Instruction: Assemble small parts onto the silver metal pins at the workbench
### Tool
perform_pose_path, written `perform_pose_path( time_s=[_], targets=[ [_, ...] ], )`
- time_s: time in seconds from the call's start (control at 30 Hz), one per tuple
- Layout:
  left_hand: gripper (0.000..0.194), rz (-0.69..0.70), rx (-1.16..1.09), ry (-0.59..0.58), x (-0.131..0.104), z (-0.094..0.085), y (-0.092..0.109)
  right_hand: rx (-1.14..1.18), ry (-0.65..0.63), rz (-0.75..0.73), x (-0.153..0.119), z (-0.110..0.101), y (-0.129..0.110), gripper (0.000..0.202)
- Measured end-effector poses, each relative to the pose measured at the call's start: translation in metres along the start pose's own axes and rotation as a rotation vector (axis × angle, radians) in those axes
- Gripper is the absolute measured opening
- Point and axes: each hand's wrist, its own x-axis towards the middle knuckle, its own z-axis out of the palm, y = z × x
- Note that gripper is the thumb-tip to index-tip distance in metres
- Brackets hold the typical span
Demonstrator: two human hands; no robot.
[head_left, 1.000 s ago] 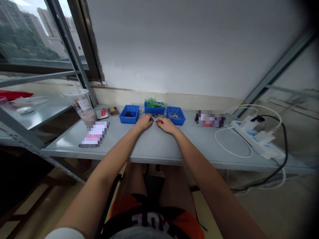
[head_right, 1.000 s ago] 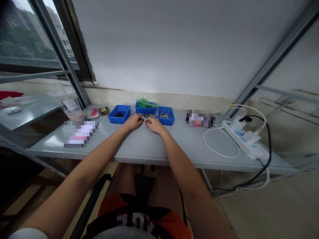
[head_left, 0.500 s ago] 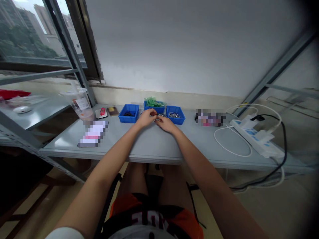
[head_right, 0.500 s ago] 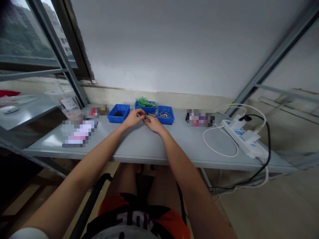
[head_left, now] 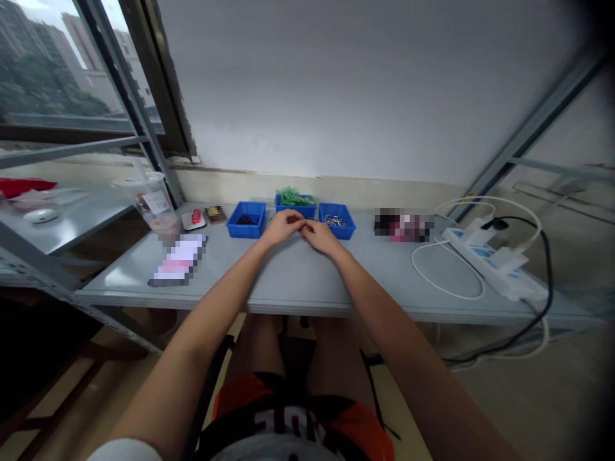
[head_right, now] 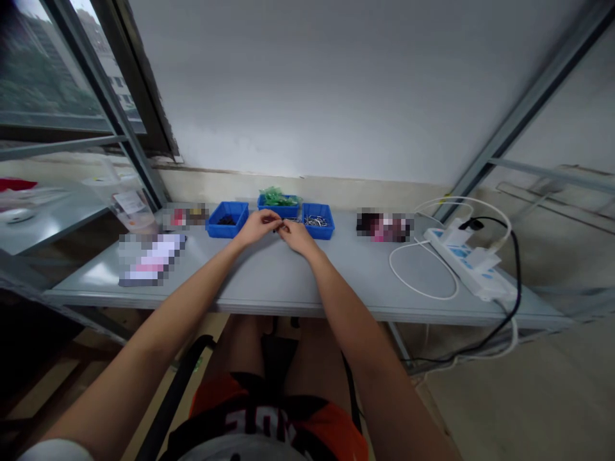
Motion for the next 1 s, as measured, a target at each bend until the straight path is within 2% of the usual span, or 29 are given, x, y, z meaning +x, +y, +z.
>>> perform_pose_path(
  time_s=[0.23,0.67,0.87,1.0],
  targets=[
    [0.013,0.015,0.09,-0.014,0.0001,-0.0009,0.0005,0.026,0.008,0.002,-0.0004,0.0029,-0.0003,0.019],
    [0.012,-0.026,-0.013,-0.069,-0.0029,0.0016,0.0053,-0.014,0.014,-0.026,0.0006,0.0005,0.0004,0.017],
    [0.014,-0.029,0.067,-0.057,-0.0038,0.0,0.0042,-0.046,-0.049,-0.038,-0.0001,-0.0009,-0.0022,0.023],
    [0.014,-0.011,0.092,-0.067,-0.0026,-0.0002,0.0031,-0.055,-0.047,-0.025,-0.0009,-0.0025,-0.0025,0.023]
  ],
)
